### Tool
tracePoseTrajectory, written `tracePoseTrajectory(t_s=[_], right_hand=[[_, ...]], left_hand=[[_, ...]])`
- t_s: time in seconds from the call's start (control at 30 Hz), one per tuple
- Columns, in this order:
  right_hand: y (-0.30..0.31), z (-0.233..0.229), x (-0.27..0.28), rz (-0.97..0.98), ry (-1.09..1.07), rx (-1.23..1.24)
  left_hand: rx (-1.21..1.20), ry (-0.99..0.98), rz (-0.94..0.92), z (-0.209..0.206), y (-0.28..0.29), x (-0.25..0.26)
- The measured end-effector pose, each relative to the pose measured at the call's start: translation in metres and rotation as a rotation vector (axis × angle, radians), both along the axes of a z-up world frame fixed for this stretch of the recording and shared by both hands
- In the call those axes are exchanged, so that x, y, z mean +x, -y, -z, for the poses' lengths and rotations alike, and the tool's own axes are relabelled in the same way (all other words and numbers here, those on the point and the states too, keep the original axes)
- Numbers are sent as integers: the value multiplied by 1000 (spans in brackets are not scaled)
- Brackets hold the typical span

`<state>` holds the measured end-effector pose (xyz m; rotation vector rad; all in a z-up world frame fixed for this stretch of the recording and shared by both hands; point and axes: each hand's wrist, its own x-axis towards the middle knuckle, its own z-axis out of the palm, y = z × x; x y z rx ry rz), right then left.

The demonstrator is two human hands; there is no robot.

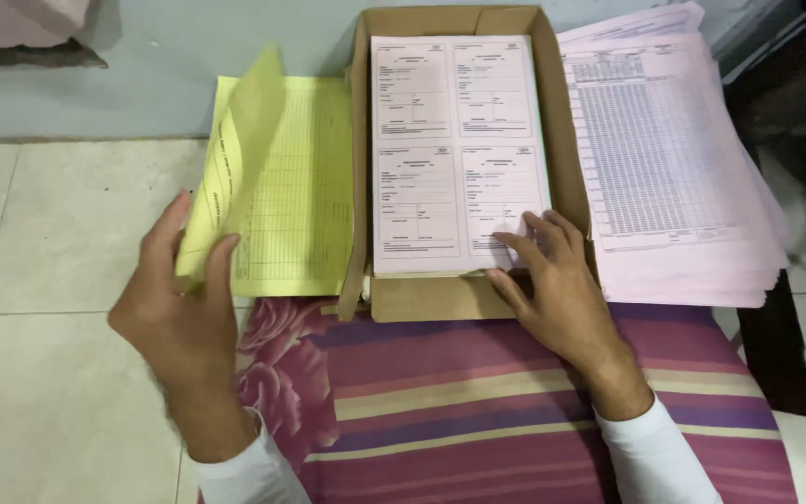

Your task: Sorting and organizing different colored paper forms into a cardboard box

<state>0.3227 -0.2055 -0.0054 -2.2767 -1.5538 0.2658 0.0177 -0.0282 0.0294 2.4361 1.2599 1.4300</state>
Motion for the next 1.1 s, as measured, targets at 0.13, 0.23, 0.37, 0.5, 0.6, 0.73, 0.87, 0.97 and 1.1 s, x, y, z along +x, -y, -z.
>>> tracePoseTrajectory(t_s=[0.13,0.23,0.37,0.5,0.6,0.73,0.87,0.97,1.1], right_hand=[[0,-5,-1,8,-14,-29],[0,-2,0,6,-32,-23],[4,-4,2,-52,-99,106],[2,-40,-14,-77,-274,464],[6,-14,2,-121,-51,684],[14,6,20,-79,123,631],[21,8,29,52,257,623],[25,15,39,118,327,572],[25,18,40,139,347,447]], left_hand=[[-497,85,50,-22,46,66],[-6,-152,351,7,62,94],[96,-280,464,37,78,122],[78,-350,524,51,80,130],[-30,-383,550,47,76,130],[-88,-363,503,38,73,127],[-31,-414,222,41,77,119],[-172,-419,192,32,82,120],[-377,-462,224,32,82,125]])
